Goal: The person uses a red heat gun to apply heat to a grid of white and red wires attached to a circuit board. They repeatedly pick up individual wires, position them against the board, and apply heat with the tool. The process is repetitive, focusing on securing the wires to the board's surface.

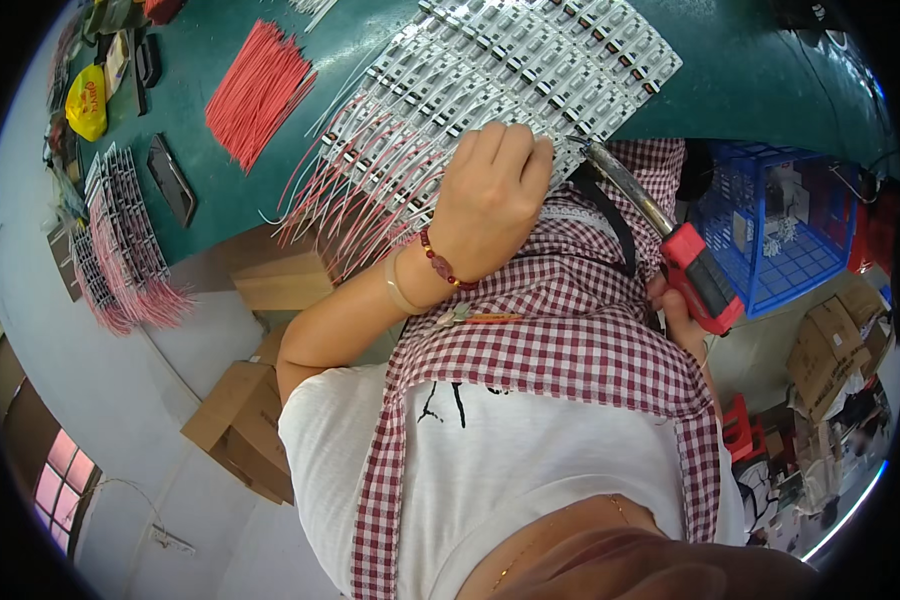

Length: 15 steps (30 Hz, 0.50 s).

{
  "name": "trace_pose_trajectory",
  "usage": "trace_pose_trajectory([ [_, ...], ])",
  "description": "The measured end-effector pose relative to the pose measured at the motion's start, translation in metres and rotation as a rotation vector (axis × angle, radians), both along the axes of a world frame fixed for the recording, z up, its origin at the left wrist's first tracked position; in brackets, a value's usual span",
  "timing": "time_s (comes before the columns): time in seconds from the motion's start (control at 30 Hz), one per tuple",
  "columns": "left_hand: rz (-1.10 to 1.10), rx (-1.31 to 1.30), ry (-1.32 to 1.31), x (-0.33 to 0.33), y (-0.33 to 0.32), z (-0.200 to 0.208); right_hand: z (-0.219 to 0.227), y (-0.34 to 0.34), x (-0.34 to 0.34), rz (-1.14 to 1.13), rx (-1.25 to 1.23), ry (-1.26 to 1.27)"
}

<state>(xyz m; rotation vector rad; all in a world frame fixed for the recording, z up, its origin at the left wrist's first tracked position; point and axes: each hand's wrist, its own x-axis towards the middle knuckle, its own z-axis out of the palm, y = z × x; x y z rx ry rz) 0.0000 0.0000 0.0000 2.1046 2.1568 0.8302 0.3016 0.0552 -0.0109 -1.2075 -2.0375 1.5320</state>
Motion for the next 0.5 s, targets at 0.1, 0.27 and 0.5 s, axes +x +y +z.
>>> trace_pose_trajectory([
  [0.1,0.006,-0.005,0.003,-0.001,0.0,0.0,0.004,0.001,-0.004,-0.006,-0.103,0.069],
  [0.27,0.01,-0.026,0.012,-0.002,0.0,0.0,-0.016,-0.001,0.008,0.022,0.076,0.054],
  [0.5,-0.04,0.039,0.024,0.001,0.0,0.003,-0.012,-0.002,0.012,-0.006,-0.074,0.123],
])
